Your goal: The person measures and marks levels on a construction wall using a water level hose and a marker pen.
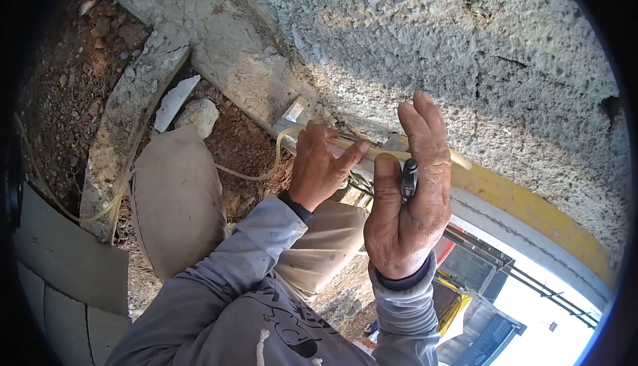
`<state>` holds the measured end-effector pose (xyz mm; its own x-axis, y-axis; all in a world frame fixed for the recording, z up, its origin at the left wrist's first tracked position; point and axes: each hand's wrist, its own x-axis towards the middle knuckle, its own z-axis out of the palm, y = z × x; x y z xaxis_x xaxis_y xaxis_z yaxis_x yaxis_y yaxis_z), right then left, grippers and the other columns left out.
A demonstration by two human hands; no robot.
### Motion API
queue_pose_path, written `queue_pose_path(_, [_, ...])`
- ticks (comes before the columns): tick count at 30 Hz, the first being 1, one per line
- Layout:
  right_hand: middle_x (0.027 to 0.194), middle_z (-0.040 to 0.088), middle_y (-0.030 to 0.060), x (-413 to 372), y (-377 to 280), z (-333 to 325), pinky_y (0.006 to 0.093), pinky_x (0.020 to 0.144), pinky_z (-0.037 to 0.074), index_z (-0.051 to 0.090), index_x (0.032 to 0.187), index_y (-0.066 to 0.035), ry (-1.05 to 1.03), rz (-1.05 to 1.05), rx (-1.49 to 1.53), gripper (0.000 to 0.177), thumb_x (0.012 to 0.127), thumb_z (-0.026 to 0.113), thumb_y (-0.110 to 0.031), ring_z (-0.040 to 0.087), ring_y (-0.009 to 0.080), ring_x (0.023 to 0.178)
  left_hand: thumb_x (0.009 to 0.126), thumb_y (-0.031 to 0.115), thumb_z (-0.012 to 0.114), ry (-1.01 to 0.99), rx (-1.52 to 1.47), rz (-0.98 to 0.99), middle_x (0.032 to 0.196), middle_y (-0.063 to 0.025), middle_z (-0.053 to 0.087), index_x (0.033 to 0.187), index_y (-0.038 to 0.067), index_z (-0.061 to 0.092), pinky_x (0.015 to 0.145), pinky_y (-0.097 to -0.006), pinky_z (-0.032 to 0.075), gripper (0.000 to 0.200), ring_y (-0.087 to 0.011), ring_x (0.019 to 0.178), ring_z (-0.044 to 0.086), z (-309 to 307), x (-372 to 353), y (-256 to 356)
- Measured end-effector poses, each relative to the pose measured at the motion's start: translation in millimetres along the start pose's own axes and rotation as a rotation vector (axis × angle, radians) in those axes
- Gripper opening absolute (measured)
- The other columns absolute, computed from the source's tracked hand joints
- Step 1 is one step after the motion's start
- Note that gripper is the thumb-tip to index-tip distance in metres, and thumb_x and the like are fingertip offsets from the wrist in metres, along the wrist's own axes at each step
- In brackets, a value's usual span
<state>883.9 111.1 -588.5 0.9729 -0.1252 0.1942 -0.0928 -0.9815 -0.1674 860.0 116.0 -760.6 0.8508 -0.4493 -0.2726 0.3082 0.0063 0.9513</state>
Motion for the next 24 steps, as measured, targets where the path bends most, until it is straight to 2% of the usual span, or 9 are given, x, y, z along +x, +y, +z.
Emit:
queue_pose_path(3, [0.133,0.050,0.0228,20,-3,13,0.0469,0.108,0.031,0.054,0.126,0.001,0.012,-0.123,-0.106,0.037,0.090,0.056,-0.009,0.043,0.0376,0.129,0.079,0.063,0.061,0.004,0.028,0.053,0.093,-0.0216,0.046,0.096,-0.007,0.047,0.079,-0.0487,0.038,0.073,-0.0354,0.090,0.046,10,0,-14])
queue_pose_path(7, [0.135,0.050,0.0189,43,9,39,0.0463,0.106,0.032,0.056,0.126,-0.005,-0.121,-0.331,-0.194,0.036,0.093,0.056,-0.017,0.043,0.0347,0.128,0.078,0.064,0.060,0.011,0.075,0.053,0.093,-0.0243,0.047,0.091,-0.006,0.048,0.080,-0.0535,0.035,0.072,-0.0393,0.090,0.045,13,4,-15])
queue_pose_path(9, [0.131,0.053,0.0184,47,13,53,0.0453,0.103,0.037,0.057,0.125,-0.006,-0.166,-0.278,-0.256,0.034,0.093,0.056,-0.018,0.048,0.0346,0.124,0.079,0.063,0.060,0.005,0.112,0.059,0.094,-0.0248,0.047,0.091,-0.004,0.049,0.080,-0.0536,0.035,0.070,-0.0405,0.091,0.046,17,6,-16])
queue_pose_path(11, [0.111,0.063,0.0195,52,21,63,0.0436,0.095,0.043,0.062,0.112,-0.002,-0.203,-0.114,-0.063,0.028,0.087,0.061,-0.014,0.057,0.0366,0.110,0.079,0.062,0.060,0.031,0.161,0.102,0.095,-0.0245,0.048,0.091,-0.003,0.049,0.080,-0.0534,0.036,0.067,-0.0405,0.092,0.046,15,1,-17])
queue_pose_path(12, [0.111,0.063,0.0195,50,22,63,0.0436,0.095,0.043,0.062,0.112,-0.002,-0.205,-0.116,-0.057,0.028,0.087,0.061,-0.014,0.057,0.0366,0.110,0.079,0.062,0.060,0.046,0.186,0.122,0.095,-0.0243,0.048,0.091,-0.002,0.050,0.080,-0.0533,0.036,0.066,-0.0406,0.092,0.046,11,0,-15])
queue_pose_path(14, [0.108,0.062,0.0208,44,23,58,0.0407,0.078,0.048,0.065,0.101,-0.001,-0.249,0.101,-0.181,0.027,0.090,0.060,-0.026,0.060,0.0348,0.099,0.077,0.063,0.061,0.084,0.173,0.112,0.094,-0.0231,0.049,0.091,-0.002,0.050,0.079,-0.0529,0.036,0.067,-0.0392,0.091,0.047,6,-1,-9])
queue_pose_path(18, [0.093,0.065,0.0196,22,34,49,0.0396,0.064,0.049,0.067,0.092,-0.001,-0.176,0.206,-0.453,0.036,0.094,0.055,-0.035,0.064,0.0331,0.082,0.077,0.066,0.060,0.058,0.135,0.036,0.092,-0.0150,0.053,0.090,0.001,0.053,0.078,-0.0500,0.035,0.067,-0.0350,0.088,0.049,-7,-2,2])
queue_pose_path(21, [0.058,0.061,0.0124,16,35,50,0.0368,0.053,0.048,0.068,0.088,-0.002,-0.018,0.336,-0.299,0.043,0.094,0.053,-0.042,0.063,0.0295,0.055,0.079,0.065,0.059,0.073,0.146,0.074,0.093,-0.0110,0.057,0.092,0.003,0.055,0.077,-0.0486,0.036,0.064,-0.0331,0.090,0.051,-8,-3,-3])
queue_pose_path(24, [0.059,0.063,0.0119,21,41,47,0.0345,0.054,0.048,0.067,0.088,-0.001,-0.052,0.492,-0.183,0.047,0.093,0.053,-0.045,0.066,0.0250,0.058,0.085,0.055,0.058,0.054,0.134,0.096,0.091,-0.0097,0.061,0.096,0.003,0.059,0.078,-0.0455,0.040,0.053,-0.0300,0.090,0.054,-14,1,-11])
